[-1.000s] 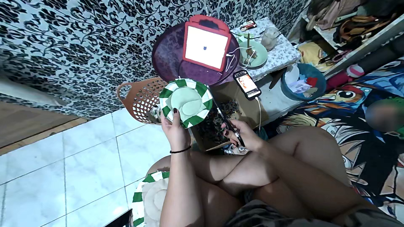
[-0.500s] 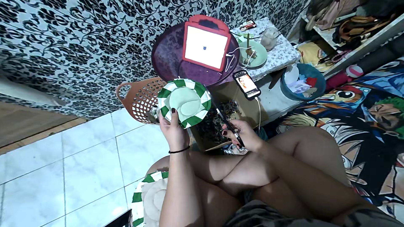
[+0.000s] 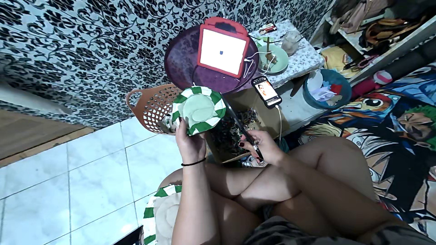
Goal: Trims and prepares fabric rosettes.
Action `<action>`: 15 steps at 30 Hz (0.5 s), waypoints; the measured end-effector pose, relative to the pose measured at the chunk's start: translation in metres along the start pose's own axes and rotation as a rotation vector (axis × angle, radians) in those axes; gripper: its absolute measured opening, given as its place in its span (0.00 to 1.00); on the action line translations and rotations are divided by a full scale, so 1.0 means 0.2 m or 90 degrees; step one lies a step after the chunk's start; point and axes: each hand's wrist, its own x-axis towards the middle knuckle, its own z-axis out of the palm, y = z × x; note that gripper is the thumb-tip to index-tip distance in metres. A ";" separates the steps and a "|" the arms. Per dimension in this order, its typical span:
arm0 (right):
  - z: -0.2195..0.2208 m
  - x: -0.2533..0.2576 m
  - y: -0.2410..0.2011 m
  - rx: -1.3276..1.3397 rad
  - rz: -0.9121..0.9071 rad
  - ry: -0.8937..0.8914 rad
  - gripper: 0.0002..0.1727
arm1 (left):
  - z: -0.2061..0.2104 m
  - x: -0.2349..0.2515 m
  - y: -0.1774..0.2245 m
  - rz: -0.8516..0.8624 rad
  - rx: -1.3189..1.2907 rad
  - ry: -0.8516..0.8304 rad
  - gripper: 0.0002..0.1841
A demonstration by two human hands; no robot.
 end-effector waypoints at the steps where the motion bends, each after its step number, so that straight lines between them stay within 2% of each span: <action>1: 0.01 0.00 0.00 0.008 0.001 0.002 0.15 | 0.00 0.00 0.00 -0.020 -0.052 -0.037 0.20; 3: 0.02 0.00 0.00 0.010 -0.001 0.004 0.15 | 0.00 -0.01 -0.02 -0.045 -0.129 -0.118 0.27; 5: 0.03 0.00 0.00 -0.009 -0.007 -0.001 0.16 | 0.01 -0.02 -0.05 -0.069 -0.160 -0.129 0.27; 12: 0.06 -0.01 0.03 -0.041 -0.003 -0.018 0.20 | 0.05 -0.05 -0.08 -0.062 -0.153 -0.021 0.16; 15: 0.08 -0.01 0.07 -0.046 -0.025 -0.051 0.27 | 0.06 -0.04 -0.08 -0.045 -0.141 0.021 0.14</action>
